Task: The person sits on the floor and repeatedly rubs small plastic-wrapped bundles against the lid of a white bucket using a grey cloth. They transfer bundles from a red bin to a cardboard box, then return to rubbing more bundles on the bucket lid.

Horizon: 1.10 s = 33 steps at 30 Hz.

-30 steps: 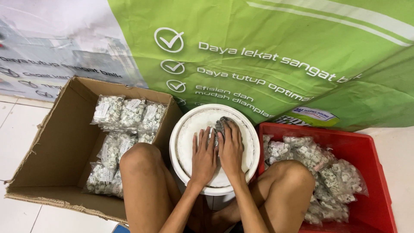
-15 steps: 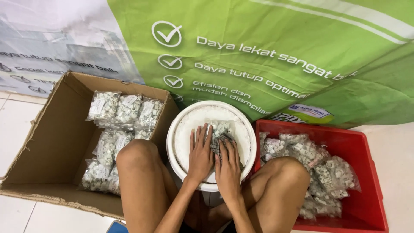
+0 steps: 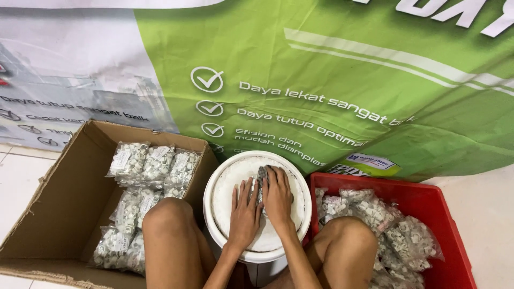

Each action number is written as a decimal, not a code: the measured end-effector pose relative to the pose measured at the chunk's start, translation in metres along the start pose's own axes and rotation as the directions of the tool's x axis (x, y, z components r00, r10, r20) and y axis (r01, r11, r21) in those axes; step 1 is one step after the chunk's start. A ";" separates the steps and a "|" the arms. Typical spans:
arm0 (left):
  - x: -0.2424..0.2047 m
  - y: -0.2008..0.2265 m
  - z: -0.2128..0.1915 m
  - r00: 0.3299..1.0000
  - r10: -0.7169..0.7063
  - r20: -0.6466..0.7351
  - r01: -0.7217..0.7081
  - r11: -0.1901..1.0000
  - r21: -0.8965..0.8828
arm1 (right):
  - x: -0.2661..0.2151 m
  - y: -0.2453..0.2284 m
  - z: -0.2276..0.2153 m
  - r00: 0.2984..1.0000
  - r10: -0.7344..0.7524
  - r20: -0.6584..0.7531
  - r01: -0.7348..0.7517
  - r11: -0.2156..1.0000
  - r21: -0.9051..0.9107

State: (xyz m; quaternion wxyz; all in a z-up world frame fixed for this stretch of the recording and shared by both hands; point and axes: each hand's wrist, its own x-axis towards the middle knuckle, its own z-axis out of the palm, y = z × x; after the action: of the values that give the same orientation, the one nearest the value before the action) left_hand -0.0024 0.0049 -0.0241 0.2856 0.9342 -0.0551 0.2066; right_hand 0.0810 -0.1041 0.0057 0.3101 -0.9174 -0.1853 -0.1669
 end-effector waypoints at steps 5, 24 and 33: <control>0.004 0.004 -0.002 0.999 -0.010 -0.032 0.010 1.000 -0.002 | 0.010 0.004 0.007 1.000 -0.004 0.029 0.006 0.998 -0.057; 0.001 0.008 -0.009 0.998 -0.052 0.019 0.054 0.997 -0.060 | -0.094 -0.031 -0.036 0.999 -0.040 0.028 0.043 0.993 -0.111; 0.000 0.001 -0.002 1.000 -0.006 -0.003 0.006 0.997 -0.072 | -0.091 -0.018 -0.023 1.000 -0.011 -0.018 0.009 0.995 -0.103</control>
State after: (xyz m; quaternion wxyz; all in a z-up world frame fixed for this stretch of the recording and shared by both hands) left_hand -0.0037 0.0049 -0.0223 0.3199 0.9230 -0.0594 0.2052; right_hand -0.0113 -0.1270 -0.0060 0.2634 -0.9296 -0.1782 -0.1862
